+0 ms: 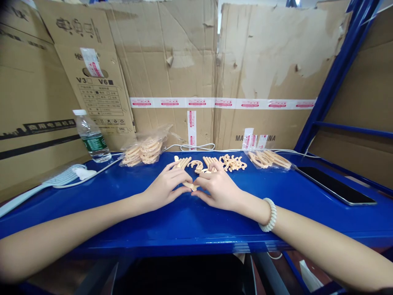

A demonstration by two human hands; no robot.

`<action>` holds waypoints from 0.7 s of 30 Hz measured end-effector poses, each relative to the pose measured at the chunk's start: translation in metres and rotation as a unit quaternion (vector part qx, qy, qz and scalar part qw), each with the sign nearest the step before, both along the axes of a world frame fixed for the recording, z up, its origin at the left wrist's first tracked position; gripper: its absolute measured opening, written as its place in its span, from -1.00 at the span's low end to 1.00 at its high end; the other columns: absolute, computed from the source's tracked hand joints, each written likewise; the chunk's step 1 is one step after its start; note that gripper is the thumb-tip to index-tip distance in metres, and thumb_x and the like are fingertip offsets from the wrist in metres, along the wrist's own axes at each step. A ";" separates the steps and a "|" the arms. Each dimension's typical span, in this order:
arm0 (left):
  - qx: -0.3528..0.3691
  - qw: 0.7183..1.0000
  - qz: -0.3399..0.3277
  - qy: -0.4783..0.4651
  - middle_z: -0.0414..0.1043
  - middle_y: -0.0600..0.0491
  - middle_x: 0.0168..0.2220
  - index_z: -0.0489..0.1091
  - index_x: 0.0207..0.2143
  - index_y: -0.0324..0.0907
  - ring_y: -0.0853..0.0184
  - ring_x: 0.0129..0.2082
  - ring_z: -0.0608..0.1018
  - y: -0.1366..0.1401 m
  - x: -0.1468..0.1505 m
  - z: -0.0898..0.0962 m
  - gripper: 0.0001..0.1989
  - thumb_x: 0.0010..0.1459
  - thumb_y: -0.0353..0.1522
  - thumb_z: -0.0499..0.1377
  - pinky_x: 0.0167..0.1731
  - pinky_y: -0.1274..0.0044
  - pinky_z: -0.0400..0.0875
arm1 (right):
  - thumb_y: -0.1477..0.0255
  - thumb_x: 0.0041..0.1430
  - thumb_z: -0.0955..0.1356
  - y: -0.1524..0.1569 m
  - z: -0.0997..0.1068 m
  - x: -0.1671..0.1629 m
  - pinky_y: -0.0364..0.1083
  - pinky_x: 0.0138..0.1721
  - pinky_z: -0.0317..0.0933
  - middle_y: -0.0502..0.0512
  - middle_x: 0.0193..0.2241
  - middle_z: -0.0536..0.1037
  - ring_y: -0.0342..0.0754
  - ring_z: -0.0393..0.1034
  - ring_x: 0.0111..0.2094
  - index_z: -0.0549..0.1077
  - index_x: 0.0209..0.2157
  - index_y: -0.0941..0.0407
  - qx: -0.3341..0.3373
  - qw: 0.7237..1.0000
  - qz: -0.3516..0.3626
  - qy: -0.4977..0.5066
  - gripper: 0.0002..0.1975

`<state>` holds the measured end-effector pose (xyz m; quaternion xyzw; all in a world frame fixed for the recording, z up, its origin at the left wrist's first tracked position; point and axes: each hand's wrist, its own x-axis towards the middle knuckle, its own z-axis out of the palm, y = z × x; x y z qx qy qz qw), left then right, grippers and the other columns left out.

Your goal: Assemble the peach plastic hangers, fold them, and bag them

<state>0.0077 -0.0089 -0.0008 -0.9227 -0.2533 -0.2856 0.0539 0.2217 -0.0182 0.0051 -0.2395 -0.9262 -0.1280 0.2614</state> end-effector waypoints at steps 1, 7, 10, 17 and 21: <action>-0.002 1.000 -0.005 0.006 0.49 0.10 -0.29 0.34 -0.28 -0.16 0.34 -0.21 0.50 0.001 0.000 0.001 -0.93 0.24 -0.36 0.08 0.14 0.28 0.04 | 0.32 0.27 0.23 0.000 0.000 0.000 0.01 -0.13 -0.06 0.02 -0.52 0.47 -0.13 0.22 -0.50 0.44 -0.36 0.15 0.001 1.000 0.000 0.001 -0.75; -0.025 0.999 -0.007 0.035 0.46 0.10 -0.35 0.32 -0.35 -0.16 0.33 -0.28 0.48 0.000 0.000 0.002 -0.95 0.16 -0.45 0.07 -0.08 0.42 0.21 | 0.33 0.23 0.26 -0.005 0.002 -0.004 0.02 -0.09 -0.07 -0.03 -0.58 0.43 -0.17 0.19 -0.54 0.44 -0.41 0.15 -0.009 1.000 0.011 0.011 -0.76; -0.016 0.999 -0.007 0.029 0.47 0.11 -0.38 0.33 -0.37 -0.16 0.34 -0.33 0.48 -0.002 0.000 0.002 -0.91 0.10 -0.49 0.07 -0.14 0.43 0.20 | 0.33 0.21 0.27 -0.008 0.002 -0.007 0.04 -0.06 -0.08 -0.06 -0.61 0.40 -0.19 0.17 -0.56 0.43 -0.46 0.15 -0.034 0.999 0.012 0.021 -0.76; 0.035 0.999 -0.022 -0.016 0.48 0.13 -0.44 0.35 -0.42 -0.17 0.38 -0.39 0.47 0.009 -0.008 0.012 -0.89 0.18 -0.44 0.10 -0.18 0.46 0.21 | 0.33 0.17 0.32 0.009 0.005 0.003 -0.09 -0.30 0.07 -0.05 -0.60 0.46 -0.19 0.21 -0.59 0.49 -0.39 0.14 -0.122 0.984 -0.020 0.132 -0.81; 0.010 1.000 0.020 0.007 0.45 0.11 -0.45 0.34 -0.41 -0.19 0.34 -0.36 0.48 0.035 -0.028 0.026 -0.95 0.13 -0.44 0.16 -0.22 0.48 0.25 | 0.36 0.16 0.33 0.023 0.008 0.011 -0.09 -0.28 0.13 0.03 -0.45 0.55 -0.12 0.35 -0.45 0.51 -0.35 0.13 -0.104 0.979 -0.027 0.174 -0.85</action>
